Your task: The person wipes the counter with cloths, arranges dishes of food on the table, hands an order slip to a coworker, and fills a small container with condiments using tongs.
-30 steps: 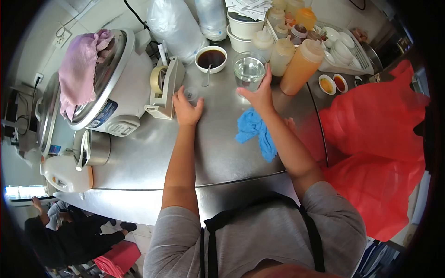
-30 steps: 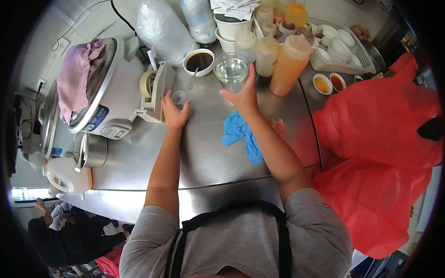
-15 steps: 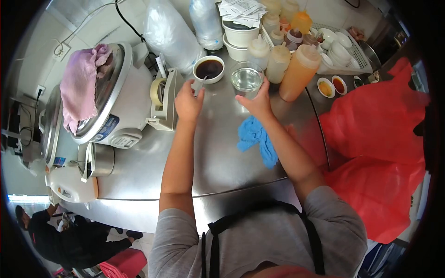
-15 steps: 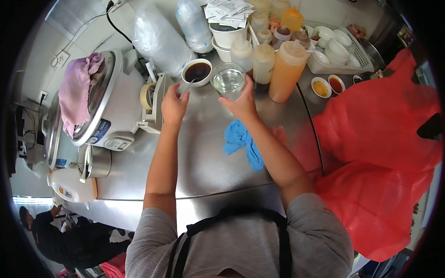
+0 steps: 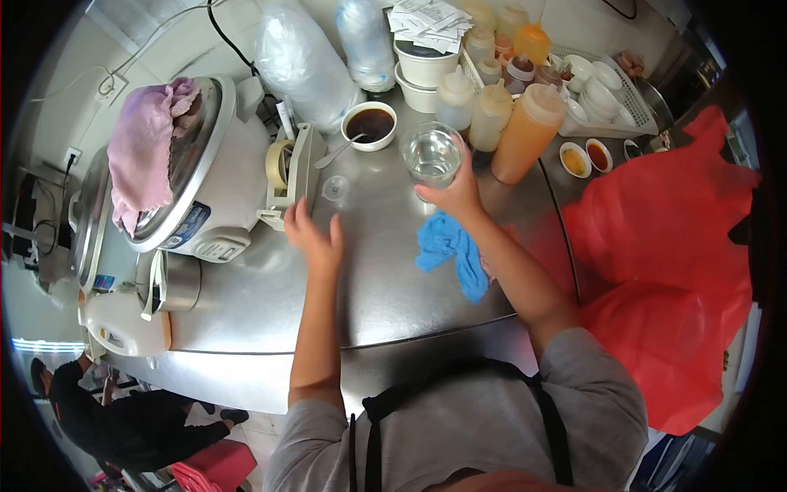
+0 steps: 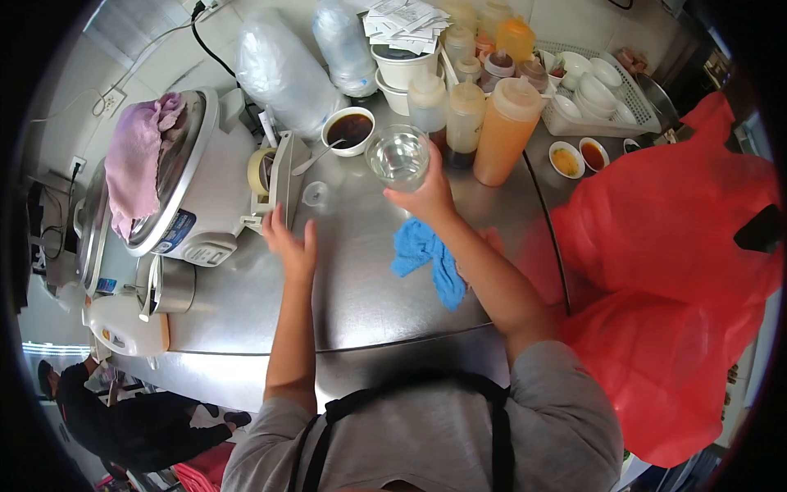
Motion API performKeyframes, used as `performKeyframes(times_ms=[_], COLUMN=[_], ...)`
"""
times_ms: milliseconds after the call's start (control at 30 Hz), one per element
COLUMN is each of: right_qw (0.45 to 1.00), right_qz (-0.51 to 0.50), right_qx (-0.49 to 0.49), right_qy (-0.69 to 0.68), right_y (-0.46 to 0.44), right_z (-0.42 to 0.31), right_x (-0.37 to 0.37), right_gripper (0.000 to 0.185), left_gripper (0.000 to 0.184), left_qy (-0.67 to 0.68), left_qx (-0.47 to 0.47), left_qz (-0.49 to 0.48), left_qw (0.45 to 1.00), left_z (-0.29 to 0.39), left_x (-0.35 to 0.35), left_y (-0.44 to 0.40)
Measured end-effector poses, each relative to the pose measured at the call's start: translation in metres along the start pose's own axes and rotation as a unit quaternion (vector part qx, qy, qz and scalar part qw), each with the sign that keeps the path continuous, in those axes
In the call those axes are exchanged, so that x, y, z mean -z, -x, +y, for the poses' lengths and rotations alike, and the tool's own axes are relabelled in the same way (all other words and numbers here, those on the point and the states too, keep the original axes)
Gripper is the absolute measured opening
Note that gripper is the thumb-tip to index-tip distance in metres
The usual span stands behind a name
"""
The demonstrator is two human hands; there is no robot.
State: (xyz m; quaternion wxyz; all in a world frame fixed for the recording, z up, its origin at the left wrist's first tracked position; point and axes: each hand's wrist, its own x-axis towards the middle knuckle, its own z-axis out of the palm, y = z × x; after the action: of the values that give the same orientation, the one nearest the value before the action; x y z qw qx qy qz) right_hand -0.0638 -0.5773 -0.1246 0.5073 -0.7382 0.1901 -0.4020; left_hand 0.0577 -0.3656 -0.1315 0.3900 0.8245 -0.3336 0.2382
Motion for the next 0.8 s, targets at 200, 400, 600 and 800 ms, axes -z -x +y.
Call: performKeyframes(times_ms=[200,400,600,800], right_qw=[0.987,0.96,0.896,0.885], right_qz=[-0.127,-0.232,-0.312,-0.38], right_qx=[-0.011,0.112,0.218,0.154], right_qy=[-0.094,-0.106,-0.23,-0.219], right_y=[0.02,0.039,0.053,0.073], right_z=[-0.072,-0.189,-0.231,-0.297], right_x=[0.026,0.065,0.074,0.103], right_gripper=[0.095,0.099,0.097,0.084], left_gripper=[0.056,0.054,0.051,0.05], left_qy=[-0.059,-0.132,-0.106,-0.132], left_qx=[0.13,0.16,0.126,0.187], left_qz=[-0.027,-0.072,-0.084,-0.084], left_qw=[0.989,0.976,0.983,0.97], left_z=[-0.038,-0.031,-0.077,-0.025], left_x=[0.025,0.021,0.001,0.026], left_y=[0.054,0.047,0.067,0.044])
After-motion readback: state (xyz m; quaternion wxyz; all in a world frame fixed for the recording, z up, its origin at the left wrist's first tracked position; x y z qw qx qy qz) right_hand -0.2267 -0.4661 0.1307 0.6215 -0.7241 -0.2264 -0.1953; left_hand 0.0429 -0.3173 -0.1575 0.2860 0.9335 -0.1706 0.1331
